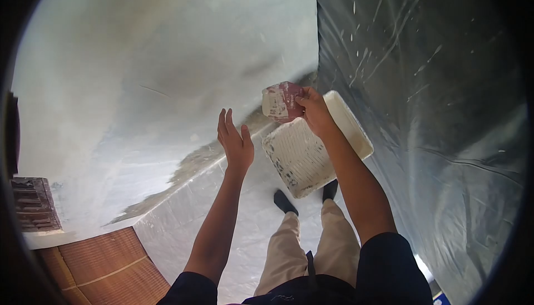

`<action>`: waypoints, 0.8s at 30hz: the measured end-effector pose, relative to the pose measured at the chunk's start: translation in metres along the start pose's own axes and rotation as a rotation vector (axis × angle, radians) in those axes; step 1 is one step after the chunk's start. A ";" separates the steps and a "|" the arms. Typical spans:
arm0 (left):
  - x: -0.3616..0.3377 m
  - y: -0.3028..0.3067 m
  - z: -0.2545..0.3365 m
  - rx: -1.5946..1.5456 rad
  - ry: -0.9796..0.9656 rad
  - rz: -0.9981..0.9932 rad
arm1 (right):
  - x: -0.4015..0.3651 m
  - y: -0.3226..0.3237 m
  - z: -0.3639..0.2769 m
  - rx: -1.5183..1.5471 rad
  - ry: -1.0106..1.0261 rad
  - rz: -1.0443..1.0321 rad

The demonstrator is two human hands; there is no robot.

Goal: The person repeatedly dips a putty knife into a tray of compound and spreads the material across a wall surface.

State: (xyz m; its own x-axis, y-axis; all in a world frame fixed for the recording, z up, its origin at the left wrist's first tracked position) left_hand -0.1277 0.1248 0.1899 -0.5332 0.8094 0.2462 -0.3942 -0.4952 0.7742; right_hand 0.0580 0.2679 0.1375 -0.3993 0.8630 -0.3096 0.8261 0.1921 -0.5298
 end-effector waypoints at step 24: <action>0.207 0.342 0.251 0.432 -0.820 0.716 | -0.077 -0.284 -0.376 0.092 0.685 -0.473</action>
State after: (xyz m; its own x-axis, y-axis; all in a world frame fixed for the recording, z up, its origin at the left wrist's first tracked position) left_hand -0.1847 0.2020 0.6515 0.1746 0.4283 0.8866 0.1711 -0.9000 0.4010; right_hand 0.0039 0.3228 0.6087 -0.3411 0.7995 0.4944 0.5844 0.5924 -0.5546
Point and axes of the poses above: each hand's wrist, its own x-axis towards the middle knuckle, its own y-axis out of the back of the hand, z = x × y, the point moved 5 cm from there along x, towards the middle knuckle, and after that the axes turned 6 degrees about y, right-handed, at the moved point
